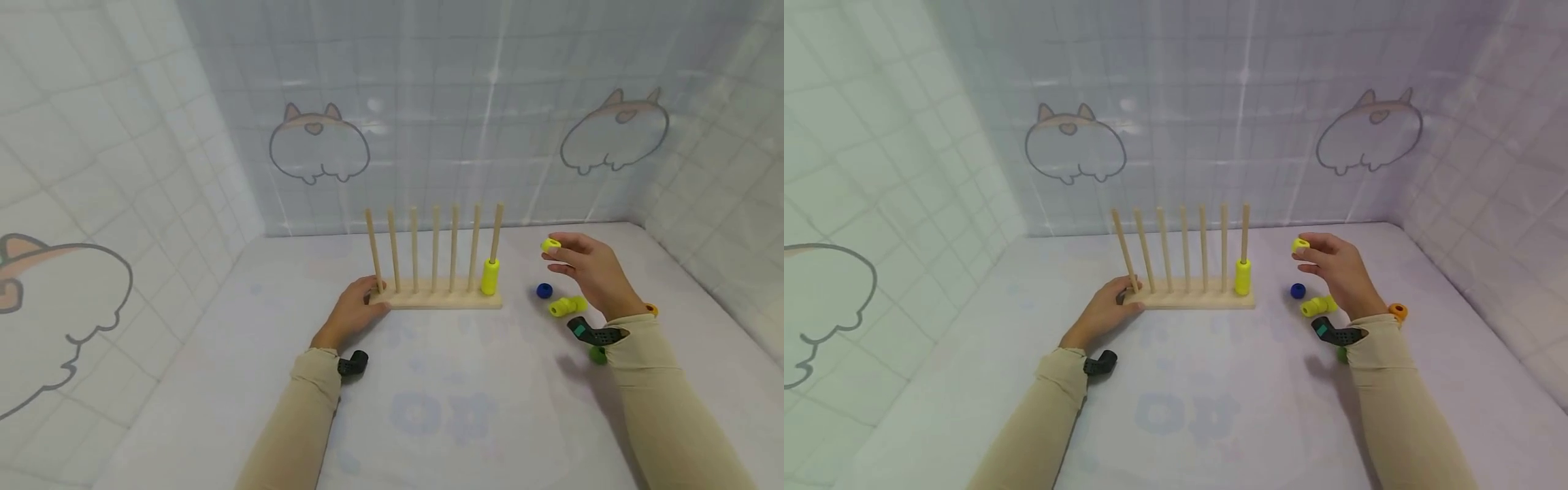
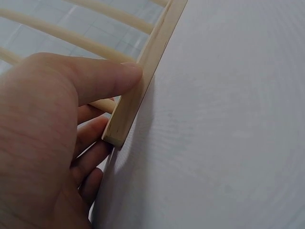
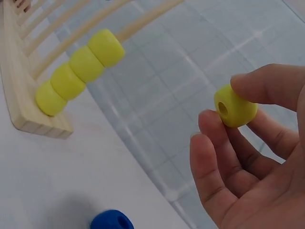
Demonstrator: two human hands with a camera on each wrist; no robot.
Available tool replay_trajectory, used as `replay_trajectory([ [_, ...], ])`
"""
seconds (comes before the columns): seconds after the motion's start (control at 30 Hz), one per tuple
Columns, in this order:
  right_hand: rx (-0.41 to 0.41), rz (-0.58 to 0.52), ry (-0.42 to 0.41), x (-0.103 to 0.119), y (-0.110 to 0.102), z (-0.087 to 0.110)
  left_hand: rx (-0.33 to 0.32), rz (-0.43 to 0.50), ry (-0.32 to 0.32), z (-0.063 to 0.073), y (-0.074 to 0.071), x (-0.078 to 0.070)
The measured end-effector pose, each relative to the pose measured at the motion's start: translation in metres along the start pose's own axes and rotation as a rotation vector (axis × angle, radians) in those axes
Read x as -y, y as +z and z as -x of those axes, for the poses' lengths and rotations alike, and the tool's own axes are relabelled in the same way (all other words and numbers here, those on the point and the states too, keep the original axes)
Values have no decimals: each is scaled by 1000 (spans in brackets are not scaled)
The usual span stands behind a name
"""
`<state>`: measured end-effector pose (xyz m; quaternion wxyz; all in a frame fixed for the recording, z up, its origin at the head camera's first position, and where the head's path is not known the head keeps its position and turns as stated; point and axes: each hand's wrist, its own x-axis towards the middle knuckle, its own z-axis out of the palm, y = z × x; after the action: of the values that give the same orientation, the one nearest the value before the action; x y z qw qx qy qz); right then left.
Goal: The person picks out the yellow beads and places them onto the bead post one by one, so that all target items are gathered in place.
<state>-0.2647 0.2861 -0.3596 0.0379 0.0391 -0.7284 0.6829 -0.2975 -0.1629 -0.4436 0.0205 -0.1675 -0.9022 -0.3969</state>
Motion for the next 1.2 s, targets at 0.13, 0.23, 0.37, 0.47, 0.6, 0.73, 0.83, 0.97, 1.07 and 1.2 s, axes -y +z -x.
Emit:
replay_trajectory([
  [0.13,6,-78,-17,1,5,-5,0,-3,17,-1,0,-3],
  [0.23,9,-157,-28,0,10,-10,-8,-16,23,1,-1,-4],
  [0.37,2,-174,-51,4,18,-16,-20,-22,17,7,-2,-5],
  [0.47,9,-173,-64,8,22,-18,-27,-23,16,10,-2,-4],
  [0.6,12,-194,-64,13,24,-19,-29,-35,12,9,-1,-3],
  [0.73,-3,-229,-75,17,23,-18,-17,-35,28,4,0,-3],
  [0.83,1,-226,-73,18,25,-20,-20,-38,29,1,0,-3],
  [0.97,-10,-173,-74,20,30,-24,-25,-48,22,1,0,-3],
  [1.07,-21,-154,-75,22,33,-26,-21,-43,18,1,0,-4],
  [1.2,-14,-149,-68,24,35,-26,-18,-39,-5,2,2,-4],
])
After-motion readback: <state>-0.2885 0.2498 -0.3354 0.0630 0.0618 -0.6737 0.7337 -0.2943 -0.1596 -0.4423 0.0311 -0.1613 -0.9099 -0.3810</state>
